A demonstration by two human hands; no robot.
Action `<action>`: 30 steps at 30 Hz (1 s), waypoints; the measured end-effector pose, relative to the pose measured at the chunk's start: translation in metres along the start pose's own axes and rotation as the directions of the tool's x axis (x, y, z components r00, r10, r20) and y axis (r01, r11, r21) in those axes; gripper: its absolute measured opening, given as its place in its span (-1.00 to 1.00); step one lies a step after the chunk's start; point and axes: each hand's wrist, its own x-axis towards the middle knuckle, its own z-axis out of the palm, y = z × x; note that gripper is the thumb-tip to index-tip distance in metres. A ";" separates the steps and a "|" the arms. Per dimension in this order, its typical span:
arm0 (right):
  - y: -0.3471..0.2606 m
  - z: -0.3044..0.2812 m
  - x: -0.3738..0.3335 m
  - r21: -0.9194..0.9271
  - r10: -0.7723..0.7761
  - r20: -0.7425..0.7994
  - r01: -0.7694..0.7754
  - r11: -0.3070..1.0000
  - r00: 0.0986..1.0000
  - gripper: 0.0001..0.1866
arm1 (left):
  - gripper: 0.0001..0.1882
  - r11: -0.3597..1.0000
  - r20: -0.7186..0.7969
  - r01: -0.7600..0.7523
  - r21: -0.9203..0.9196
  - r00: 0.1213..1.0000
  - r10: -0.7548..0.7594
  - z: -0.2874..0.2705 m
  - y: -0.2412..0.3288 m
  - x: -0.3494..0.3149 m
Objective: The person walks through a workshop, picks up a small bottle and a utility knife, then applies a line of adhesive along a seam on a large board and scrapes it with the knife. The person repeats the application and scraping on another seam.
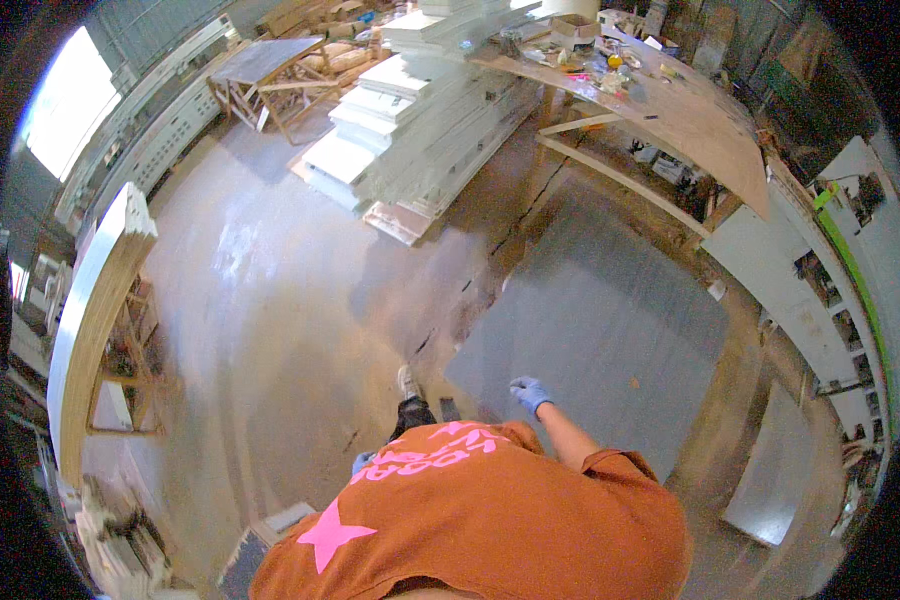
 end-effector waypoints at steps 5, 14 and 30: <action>-0.040 0.037 0.082 0.044 0.181 -0.098 -0.177 0.983 0.979 -0.71 | -0.65 0.973 0.062 -0.123 0.197 0.992 0.112 -0.079 0.083 0.132; -0.075 0.057 0.138 0.083 0.341 -0.233 -0.331 0.940 0.911 -0.72 | -0.65 0.841 0.055 -0.337 0.423 0.936 0.348 -0.160 0.343 0.328; -0.046 -0.040 0.303 -0.124 0.365 -0.315 -0.419 0.900 0.876 -0.73 | -0.63 0.774 0.499 -0.619 0.132 0.716 0.488 0.095 0.645 0.370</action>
